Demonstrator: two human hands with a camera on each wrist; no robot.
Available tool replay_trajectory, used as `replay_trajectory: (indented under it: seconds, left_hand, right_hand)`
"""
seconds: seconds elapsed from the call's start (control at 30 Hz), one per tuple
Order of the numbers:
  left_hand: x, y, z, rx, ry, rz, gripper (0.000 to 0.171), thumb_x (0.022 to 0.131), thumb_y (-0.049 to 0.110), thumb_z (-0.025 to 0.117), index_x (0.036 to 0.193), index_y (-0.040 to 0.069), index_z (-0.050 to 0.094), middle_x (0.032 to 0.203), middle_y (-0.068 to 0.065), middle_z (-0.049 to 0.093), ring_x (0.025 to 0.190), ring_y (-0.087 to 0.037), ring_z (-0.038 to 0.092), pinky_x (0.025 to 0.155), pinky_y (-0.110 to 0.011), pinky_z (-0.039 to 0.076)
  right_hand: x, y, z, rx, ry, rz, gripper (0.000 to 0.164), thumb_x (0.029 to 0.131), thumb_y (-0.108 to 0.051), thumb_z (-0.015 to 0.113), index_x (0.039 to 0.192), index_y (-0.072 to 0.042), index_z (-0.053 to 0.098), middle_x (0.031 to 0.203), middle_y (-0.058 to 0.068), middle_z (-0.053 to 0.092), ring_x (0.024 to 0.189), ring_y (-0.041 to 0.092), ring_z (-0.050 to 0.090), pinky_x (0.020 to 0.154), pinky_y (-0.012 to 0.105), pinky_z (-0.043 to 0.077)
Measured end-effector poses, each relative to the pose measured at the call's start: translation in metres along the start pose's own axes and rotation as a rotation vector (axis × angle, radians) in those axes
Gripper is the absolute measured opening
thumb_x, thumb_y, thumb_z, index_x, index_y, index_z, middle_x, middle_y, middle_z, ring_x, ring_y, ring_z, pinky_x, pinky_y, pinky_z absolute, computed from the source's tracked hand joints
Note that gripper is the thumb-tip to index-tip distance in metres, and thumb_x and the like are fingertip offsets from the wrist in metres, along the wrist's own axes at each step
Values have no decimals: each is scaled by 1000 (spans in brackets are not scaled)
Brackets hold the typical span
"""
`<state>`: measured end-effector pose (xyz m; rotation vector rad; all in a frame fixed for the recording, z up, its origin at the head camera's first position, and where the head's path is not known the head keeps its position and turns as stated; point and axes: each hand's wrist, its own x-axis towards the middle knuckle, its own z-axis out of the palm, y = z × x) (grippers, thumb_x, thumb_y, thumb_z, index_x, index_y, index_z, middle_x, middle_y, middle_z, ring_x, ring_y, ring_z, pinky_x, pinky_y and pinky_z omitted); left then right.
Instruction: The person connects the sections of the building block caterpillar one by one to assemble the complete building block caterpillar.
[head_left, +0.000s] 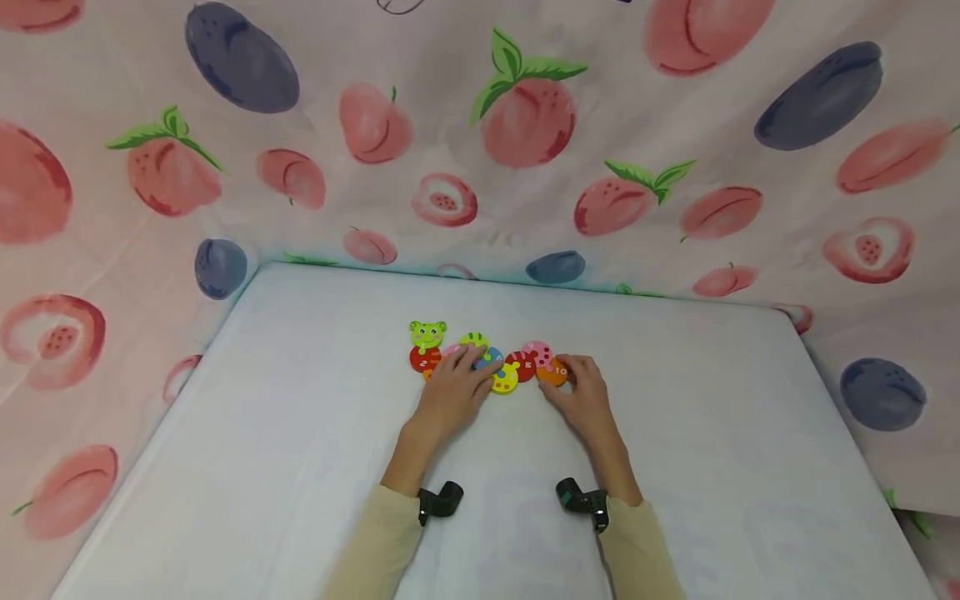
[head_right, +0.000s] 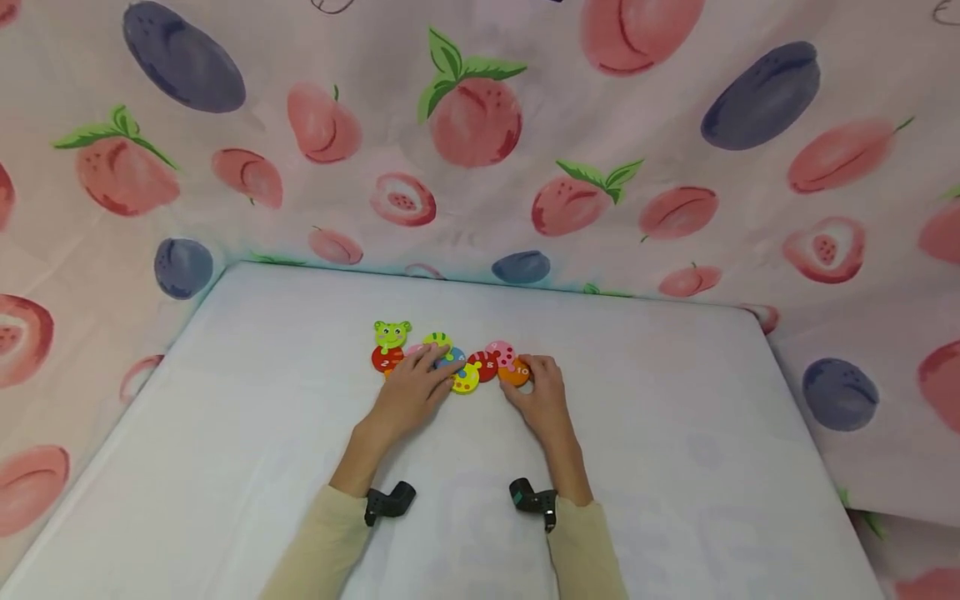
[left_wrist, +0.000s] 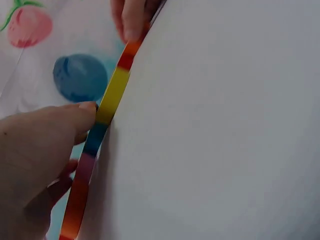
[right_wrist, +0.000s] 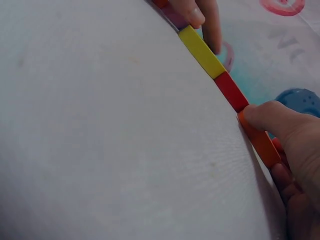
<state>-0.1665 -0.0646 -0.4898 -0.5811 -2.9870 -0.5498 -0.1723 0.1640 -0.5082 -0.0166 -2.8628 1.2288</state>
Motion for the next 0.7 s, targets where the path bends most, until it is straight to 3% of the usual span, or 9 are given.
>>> replay_trajectory:
  seconds: [0.07, 0.2, 0.33, 0.53, 0.7]
  left_hand:
    - [0, -9, -5, -34, -11, -11, 42, 98, 35, 54, 140, 28, 53, 152, -3, 42, 144, -24, 35, 118, -43, 32]
    - [-6, -28, -12, -139, -40, -131, 53, 97, 40, 55, 146, 23, 45, 159, -6, 30, 150, -24, 23, 122, -44, 23]
    - [-11, -44, -21, -144, -107, -197, 70, 93, 50, 56, 151, 16, 35, 163, -8, 19, 152, -25, 14, 125, -44, 12]
    - [-18, -50, -40, -189, -248, -181, 85, 88, 40, 68, 154, 8, 25, 164, -8, 14, 153, -25, 14, 125, -45, 11]
    - [-22, -55, -46, -201, -281, -180, 84, 87, 26, 72, 154, 10, 24, 164, -7, 16, 151, -27, 18, 122, -47, 20]
  right_hand:
    - [1, -1, 0, 4, 1, 6, 54, 85, -26, 73, 131, -4, 55, 130, 17, 49, 122, 32, 50, 106, 45, 47]
    - [-2, -3, 2, 6, -13, 24, 54, 84, -26, 72, 130, -4, 54, 130, 17, 49, 122, 31, 48, 107, 46, 45]
    - [-2, -3, 4, 0, -3, 28, 54, 84, -26, 72, 130, -4, 54, 131, 18, 48, 123, 32, 47, 108, 47, 44]
    - [-3, -2, 6, 6, 8, 39, 56, 82, -23, 70, 132, -3, 55, 129, 19, 46, 121, 33, 44, 107, 50, 43]
    - [-4, -2, 6, 10, 6, 48, 54, 82, -23, 70, 130, -3, 57, 129, 19, 46, 121, 34, 42, 105, 51, 44]
